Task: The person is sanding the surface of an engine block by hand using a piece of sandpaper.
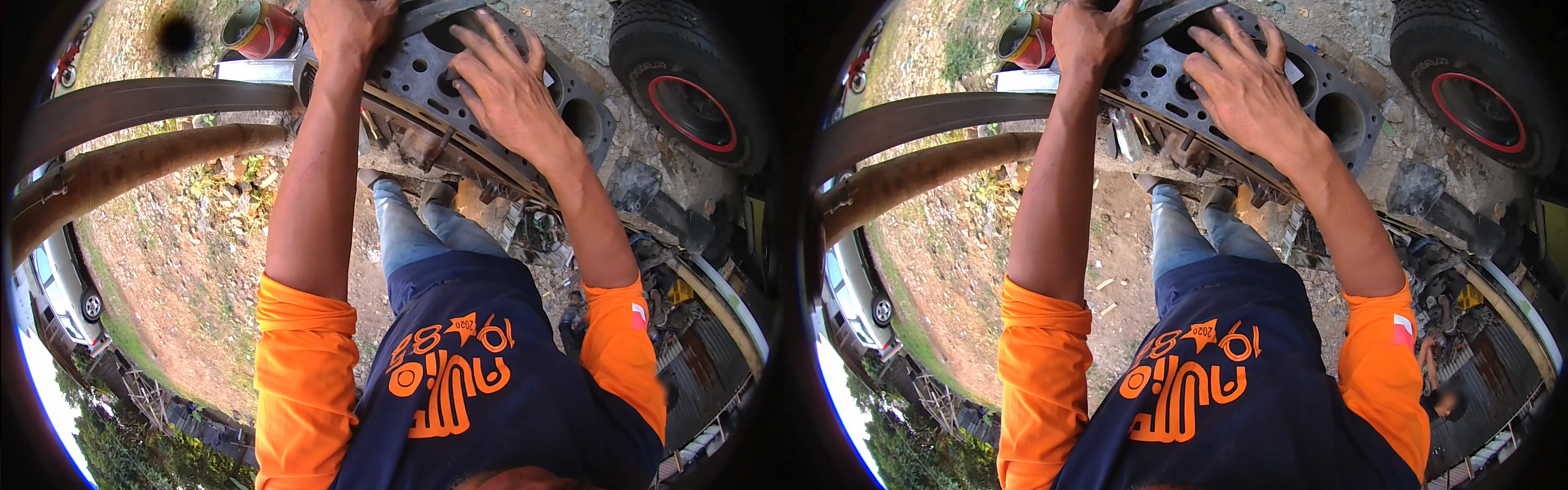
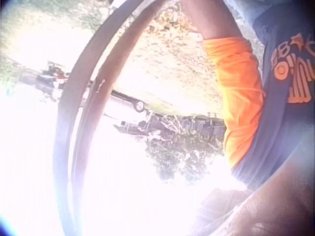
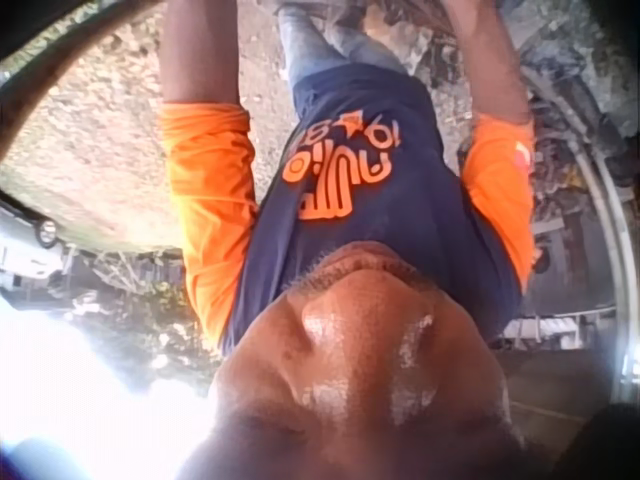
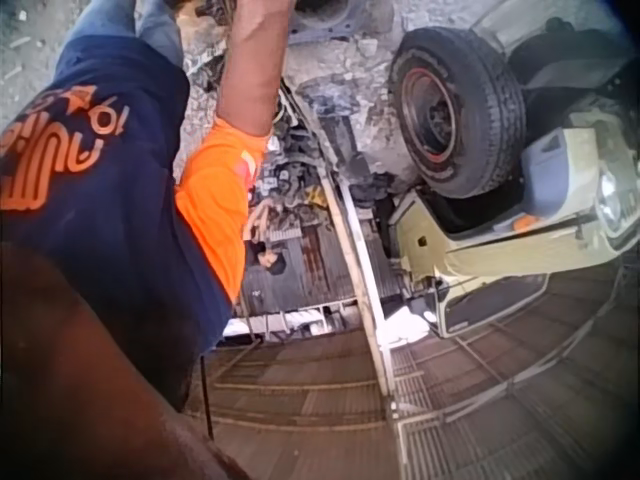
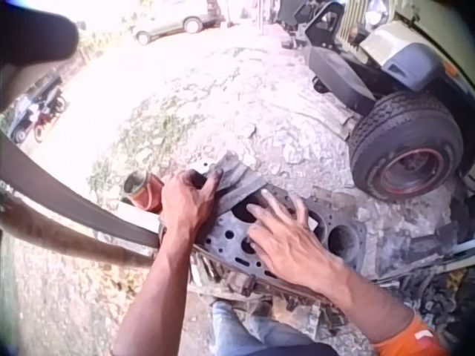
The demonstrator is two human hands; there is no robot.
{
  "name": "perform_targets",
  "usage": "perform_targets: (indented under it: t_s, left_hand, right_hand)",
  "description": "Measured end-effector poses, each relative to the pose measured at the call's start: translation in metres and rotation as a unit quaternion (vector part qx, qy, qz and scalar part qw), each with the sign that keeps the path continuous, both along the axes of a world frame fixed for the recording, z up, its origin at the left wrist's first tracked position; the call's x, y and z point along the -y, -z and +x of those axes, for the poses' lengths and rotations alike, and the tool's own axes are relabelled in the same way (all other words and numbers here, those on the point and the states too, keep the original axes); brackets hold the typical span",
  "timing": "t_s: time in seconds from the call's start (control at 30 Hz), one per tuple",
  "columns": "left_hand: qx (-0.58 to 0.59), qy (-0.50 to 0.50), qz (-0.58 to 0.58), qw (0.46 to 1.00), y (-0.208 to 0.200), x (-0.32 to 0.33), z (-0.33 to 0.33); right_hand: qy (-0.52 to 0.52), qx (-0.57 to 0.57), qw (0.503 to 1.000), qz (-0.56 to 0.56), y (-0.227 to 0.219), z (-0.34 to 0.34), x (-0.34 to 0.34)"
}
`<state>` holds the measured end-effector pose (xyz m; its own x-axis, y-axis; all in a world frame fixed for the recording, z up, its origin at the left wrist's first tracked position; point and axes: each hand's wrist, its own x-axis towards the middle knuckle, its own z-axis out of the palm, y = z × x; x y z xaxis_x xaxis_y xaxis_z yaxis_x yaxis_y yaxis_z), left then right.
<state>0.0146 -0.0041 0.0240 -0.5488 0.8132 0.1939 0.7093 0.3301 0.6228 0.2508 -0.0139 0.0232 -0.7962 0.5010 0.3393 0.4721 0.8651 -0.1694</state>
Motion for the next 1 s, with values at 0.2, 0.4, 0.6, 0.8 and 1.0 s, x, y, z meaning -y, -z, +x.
perform_targets:
  t_s: [0.2,0.4,0.6,0.8,1.0]
  left_hand:
    - [0.005,-0.012,0.000,1.000,-0.001,0.000,0.002]
    - [0.008,0.000,0.014,1.000,-0.007,0.005,0.006]
    - [0.000,-0.001,0.008,1.000,-0.002,0.002,0.002]
    - [-0.003,0.006,0.016,1.000,-0.001,0.000,0.002]
    - [0.008,-0.001,0.011,1.000,-0.003,0.002,0.004]
  right_hand:
    - [-0.106,-0.049,0.991,0.057,-0.015,0.003,-0.027]
    - [-0.161,-0.022,0.987,0.013,-0.014,0.003,-0.031]
    - [-0.142,-0.066,0.986,-0.050,-0.019,-0.006,-0.038]
    - [0.015,-0.058,0.897,-0.439,-0.031,0.001,-0.054]
    - [-0.114,0.041,0.968,-0.220,-0.041,-0.015,-0.057]
